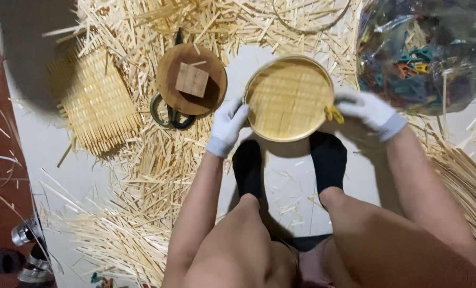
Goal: Weaving and assembling a bamboo basket lid using strips, a hoop, and a shaping block.
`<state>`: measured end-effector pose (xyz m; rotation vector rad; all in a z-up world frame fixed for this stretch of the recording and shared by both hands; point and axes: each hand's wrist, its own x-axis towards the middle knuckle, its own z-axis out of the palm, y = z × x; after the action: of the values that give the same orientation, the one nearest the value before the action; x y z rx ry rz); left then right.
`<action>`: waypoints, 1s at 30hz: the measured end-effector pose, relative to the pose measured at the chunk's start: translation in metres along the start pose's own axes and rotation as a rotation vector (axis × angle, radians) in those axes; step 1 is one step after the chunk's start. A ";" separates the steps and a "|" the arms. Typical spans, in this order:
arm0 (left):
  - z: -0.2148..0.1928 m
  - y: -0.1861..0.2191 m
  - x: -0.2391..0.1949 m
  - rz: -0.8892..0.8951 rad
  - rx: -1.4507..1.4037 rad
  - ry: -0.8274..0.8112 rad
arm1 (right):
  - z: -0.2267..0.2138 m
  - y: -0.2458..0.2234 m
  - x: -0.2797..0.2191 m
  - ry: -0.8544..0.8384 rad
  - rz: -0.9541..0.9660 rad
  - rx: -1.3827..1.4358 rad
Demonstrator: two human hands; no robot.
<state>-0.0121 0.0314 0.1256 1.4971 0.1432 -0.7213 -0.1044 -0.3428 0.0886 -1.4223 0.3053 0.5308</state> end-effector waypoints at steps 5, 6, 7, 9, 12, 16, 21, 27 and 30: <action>0.022 0.045 -0.031 0.115 0.103 -0.182 | 0.050 -0.113 -0.039 0.069 -0.079 0.176; 0.029 0.055 -0.042 0.176 0.165 -0.225 | 0.065 -0.131 -0.046 0.138 -0.119 -0.161; 0.035 0.067 -0.049 0.248 0.229 -0.268 | 0.079 -0.150 -0.050 0.208 -0.162 -0.502; 0.047 0.095 -0.065 0.284 0.263 -0.302 | 0.092 -0.159 -0.061 0.224 -0.257 -0.505; 0.056 0.119 -0.086 0.291 0.332 -0.326 | 0.105 -0.160 -0.071 0.255 -0.328 -0.479; 0.062 0.128 -0.100 0.336 0.471 -0.294 | 0.108 -0.146 -0.080 0.345 -0.282 -0.367; 0.066 0.150 -0.105 0.472 0.589 -0.229 | 0.109 -0.141 -0.078 0.339 -0.283 -0.210; 0.058 0.163 -0.115 0.616 0.652 -0.183 | 0.109 -0.162 -0.079 0.259 -0.478 -0.003; 0.053 0.162 -0.113 0.727 0.646 -0.214 | 0.110 -0.195 -0.083 0.156 -0.654 -0.182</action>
<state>-0.0355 0.0062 0.3275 1.8882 -0.8314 -0.3259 -0.0855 -0.2597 0.3120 -1.6384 -0.0963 -0.0914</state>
